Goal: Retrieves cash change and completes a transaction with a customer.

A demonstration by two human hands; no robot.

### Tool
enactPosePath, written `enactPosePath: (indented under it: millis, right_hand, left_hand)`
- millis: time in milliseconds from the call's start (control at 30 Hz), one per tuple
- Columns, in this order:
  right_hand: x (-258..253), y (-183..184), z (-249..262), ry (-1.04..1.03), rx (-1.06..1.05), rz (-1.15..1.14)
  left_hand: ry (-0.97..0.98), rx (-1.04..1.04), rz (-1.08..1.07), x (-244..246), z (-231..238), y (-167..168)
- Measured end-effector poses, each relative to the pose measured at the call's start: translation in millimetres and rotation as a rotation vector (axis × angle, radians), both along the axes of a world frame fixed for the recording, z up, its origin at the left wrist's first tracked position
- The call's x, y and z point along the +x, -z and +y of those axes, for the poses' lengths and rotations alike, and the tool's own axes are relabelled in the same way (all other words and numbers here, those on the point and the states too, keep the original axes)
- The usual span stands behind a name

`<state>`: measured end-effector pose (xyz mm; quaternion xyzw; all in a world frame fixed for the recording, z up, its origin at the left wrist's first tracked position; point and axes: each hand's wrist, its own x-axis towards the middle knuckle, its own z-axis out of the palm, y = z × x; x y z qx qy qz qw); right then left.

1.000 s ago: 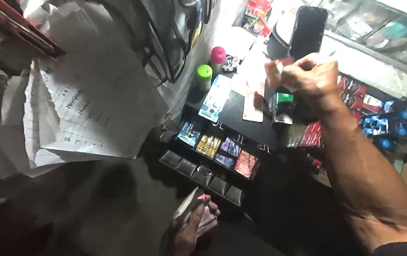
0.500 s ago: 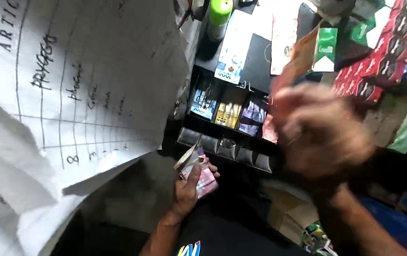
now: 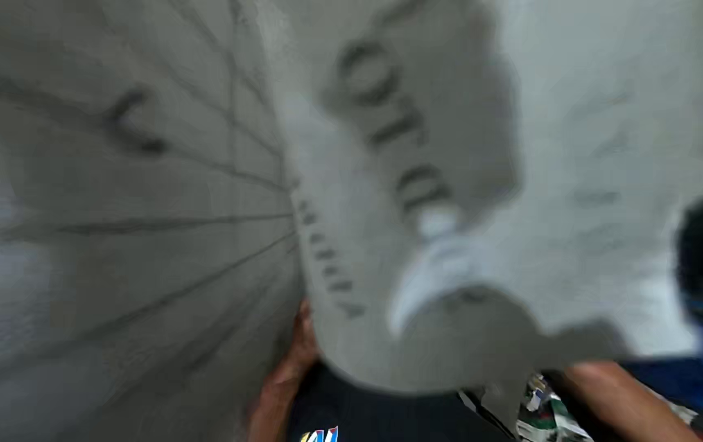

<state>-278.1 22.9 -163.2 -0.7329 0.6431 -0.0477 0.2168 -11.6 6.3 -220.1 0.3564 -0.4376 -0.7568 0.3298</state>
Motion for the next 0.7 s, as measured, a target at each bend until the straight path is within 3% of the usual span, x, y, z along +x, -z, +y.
enactPosePath:
  millis: [133,233,367,433,600,700]
  right_hand:
    - [-1,-2,-18,-0.195,0.082,0.233]
    - [-16,36,-21,-0.294,-0.105,0.222]
    - [-36,44,-24,-0.35,-0.173,0.07]
    - [-45,42,-21,-0.24,-0.207,-0.131]
    - [-60,-5,0,0.349,-0.082,-0.865]
    - [-63,0,-5,0.474,0.028,-1.099]
  left_hand:
    - [-0.047,-0.015,-0.056,7,12,15]
    - [-0.081,-0.049,-0.084,12,27,19]
    - [-0.177,-0.029,-0.108,11,45,16]
    - [-0.22,-0.028,-0.121,10,55,17]
    - [-0.313,-0.008,-0.143,13,81,22]
    - [-0.385,0.04,-0.169,14,90,24]
